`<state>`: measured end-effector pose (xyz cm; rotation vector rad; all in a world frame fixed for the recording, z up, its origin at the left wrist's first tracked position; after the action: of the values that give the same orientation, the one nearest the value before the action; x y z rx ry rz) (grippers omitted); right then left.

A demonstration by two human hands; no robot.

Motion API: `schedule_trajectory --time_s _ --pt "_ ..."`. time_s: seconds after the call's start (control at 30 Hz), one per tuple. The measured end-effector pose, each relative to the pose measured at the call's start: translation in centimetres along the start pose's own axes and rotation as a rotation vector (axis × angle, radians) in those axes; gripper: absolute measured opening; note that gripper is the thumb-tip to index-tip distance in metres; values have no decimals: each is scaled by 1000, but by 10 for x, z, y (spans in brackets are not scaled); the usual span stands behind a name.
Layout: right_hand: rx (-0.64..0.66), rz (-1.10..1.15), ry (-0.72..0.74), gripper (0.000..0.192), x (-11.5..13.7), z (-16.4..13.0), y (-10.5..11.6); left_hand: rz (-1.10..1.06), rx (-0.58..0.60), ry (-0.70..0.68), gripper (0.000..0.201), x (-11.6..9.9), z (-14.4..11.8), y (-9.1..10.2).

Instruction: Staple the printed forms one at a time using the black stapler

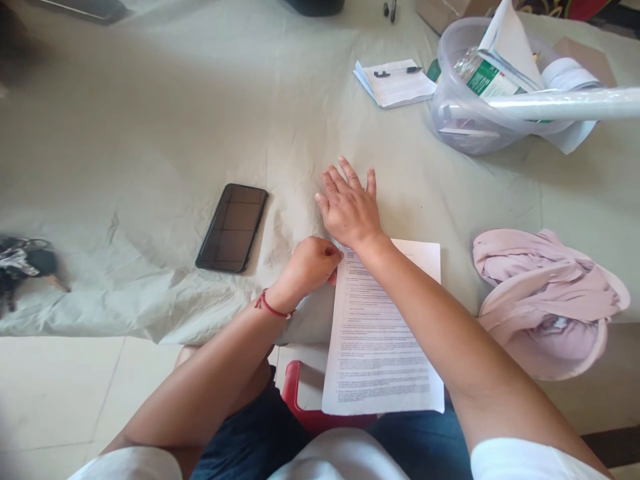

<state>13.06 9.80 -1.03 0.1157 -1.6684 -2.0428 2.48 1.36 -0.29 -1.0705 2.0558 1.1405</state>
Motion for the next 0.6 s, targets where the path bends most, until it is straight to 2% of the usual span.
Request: schedule_trajectory --time_s 0.13,0.37,0.6 --pt "-16 -26 11 55 6 -3 2 0 26 -7 44 2 1 -1" --pt "55 -62 3 57 10 -5 1 39 18 -18 44 3 3 -1" --pt "14 27 -68 60 -9 8 2 9 44 -36 45 2 -2 2"
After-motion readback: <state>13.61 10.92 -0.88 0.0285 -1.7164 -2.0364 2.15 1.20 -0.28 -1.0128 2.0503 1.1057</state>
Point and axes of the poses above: each hand's wrist, its own z-axis towards the middle knuckle, its own y-axis out of the back of the hand, x = y × z, the point moved 3 cm from there along z, towards the middle knuckle, and after that the axes turned 4 degrees about -x, right-handed, at the moved point
